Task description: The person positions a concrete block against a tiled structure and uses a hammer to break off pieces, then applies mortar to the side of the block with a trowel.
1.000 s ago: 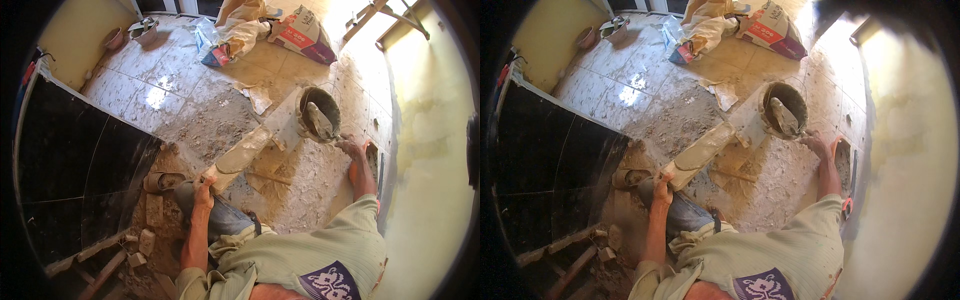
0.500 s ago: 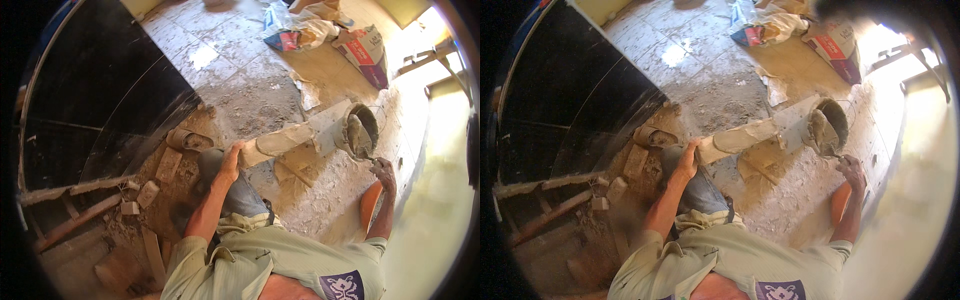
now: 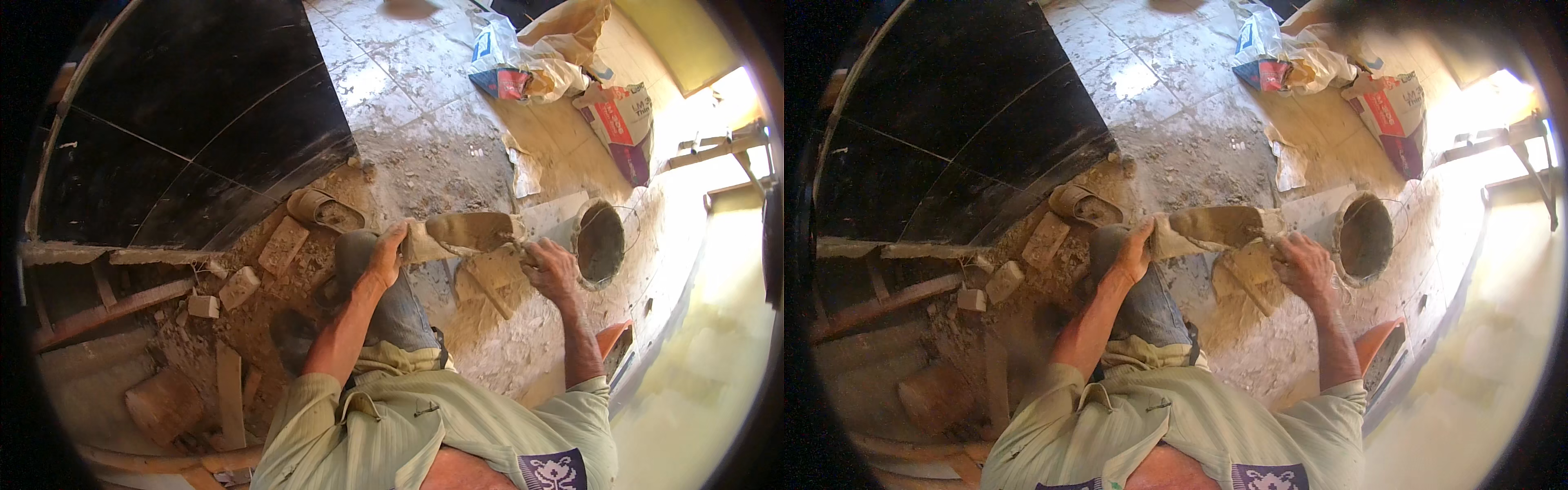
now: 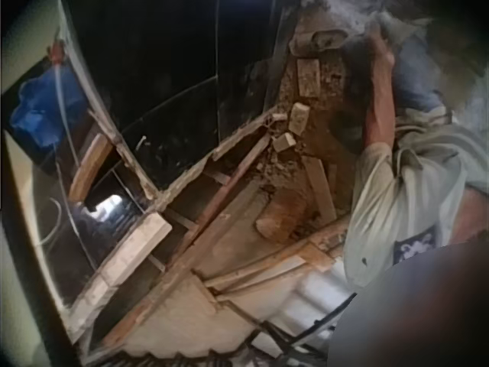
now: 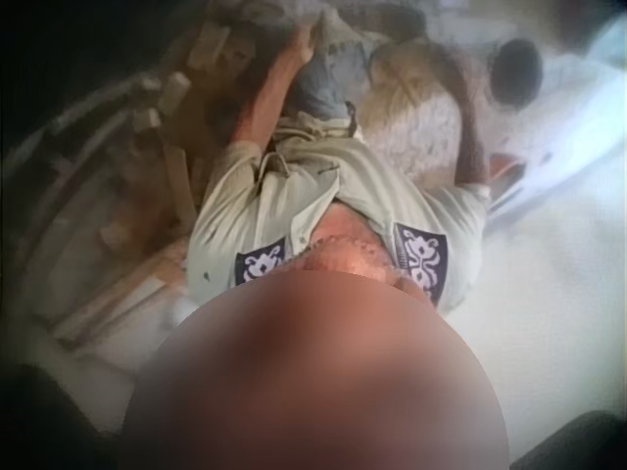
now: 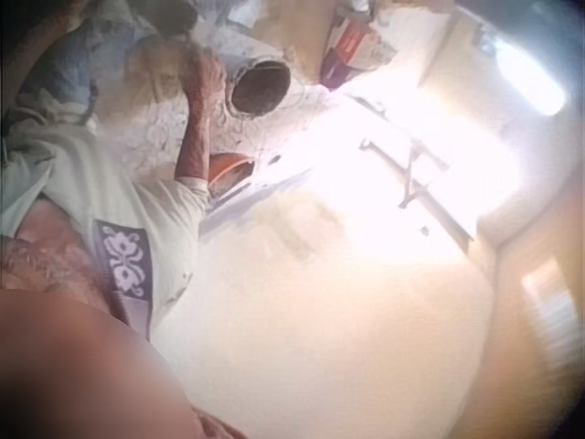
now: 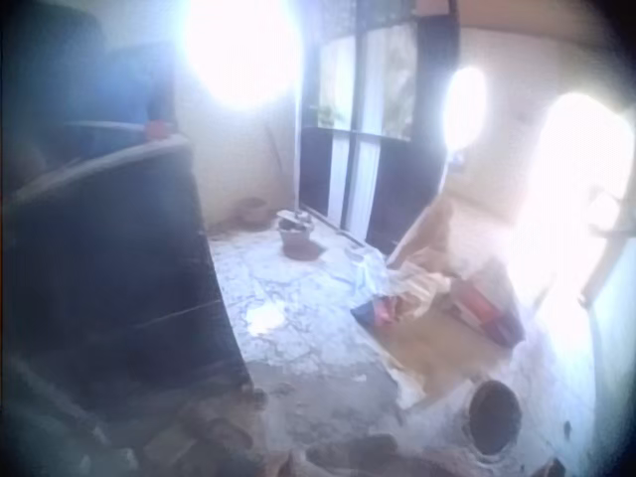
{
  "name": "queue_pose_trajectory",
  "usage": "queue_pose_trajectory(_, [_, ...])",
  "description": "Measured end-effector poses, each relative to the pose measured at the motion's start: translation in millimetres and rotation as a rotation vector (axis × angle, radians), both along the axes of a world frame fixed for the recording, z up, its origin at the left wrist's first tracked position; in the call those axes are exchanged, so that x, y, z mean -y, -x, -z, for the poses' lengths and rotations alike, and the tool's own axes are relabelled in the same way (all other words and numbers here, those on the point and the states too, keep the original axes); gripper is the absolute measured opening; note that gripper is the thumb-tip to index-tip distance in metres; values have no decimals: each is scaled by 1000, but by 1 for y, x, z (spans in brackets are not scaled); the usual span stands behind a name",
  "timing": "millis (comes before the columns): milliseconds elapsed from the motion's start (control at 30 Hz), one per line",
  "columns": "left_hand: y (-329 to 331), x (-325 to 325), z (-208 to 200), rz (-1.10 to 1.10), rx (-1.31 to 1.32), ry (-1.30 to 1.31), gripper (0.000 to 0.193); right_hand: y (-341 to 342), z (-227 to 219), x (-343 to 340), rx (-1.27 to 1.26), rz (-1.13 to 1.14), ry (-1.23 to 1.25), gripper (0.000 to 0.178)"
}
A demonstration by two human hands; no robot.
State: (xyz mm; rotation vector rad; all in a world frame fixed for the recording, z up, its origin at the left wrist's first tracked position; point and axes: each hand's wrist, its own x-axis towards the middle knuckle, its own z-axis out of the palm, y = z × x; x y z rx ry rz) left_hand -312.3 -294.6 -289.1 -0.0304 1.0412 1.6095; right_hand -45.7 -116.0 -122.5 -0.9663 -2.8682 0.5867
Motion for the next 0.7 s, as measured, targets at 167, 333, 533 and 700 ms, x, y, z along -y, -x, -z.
queue_pose_trajectory(167, [-1,0,-6,46,-101,80,39,6,34,19,7,-125,-397,33])
queue_pose_trajectory(333, [3,2,2,96,-102,28,40,7,39,31,-16,-61,-532,26])
queue_pose_trajectory(533, [2,-1,-3,93,-74,13,43,-5,42,36,16,43,-536,24])
queue_pose_trajectory(700, [2,-2,-4,97,-48,-20,45,-8,36,36,24,102,-466,26])
